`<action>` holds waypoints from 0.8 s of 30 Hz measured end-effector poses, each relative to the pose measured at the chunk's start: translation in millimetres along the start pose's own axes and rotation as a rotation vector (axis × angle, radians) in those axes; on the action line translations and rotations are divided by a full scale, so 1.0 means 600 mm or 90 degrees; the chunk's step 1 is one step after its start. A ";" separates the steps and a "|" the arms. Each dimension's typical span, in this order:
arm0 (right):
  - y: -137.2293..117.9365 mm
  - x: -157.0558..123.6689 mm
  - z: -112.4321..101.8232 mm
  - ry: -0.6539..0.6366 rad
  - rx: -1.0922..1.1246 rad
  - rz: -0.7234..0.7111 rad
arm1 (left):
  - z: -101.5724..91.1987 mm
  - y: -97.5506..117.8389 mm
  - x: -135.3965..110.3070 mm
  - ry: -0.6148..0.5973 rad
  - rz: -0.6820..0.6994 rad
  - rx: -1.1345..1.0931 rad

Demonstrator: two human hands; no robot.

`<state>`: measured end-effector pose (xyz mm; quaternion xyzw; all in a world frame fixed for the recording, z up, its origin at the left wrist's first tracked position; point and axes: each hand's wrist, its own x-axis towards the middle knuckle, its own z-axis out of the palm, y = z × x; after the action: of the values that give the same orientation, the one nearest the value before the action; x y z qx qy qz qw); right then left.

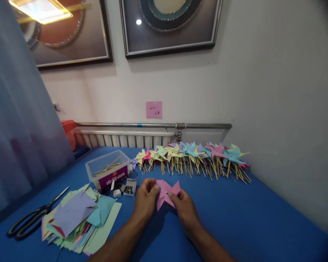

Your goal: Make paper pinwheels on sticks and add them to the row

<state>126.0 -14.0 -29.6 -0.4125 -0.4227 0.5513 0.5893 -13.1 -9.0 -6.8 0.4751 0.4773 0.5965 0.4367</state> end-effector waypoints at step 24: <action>0.009 0.004 0.006 -0.047 -0.025 0.024 | 0.003 0.001 0.001 -0.125 -0.199 -0.128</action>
<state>120.8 -11.4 -33.8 -0.4111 -0.4469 0.5688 0.5548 -11.5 -8.1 -5.8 0.4053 0.4384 0.5168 0.6135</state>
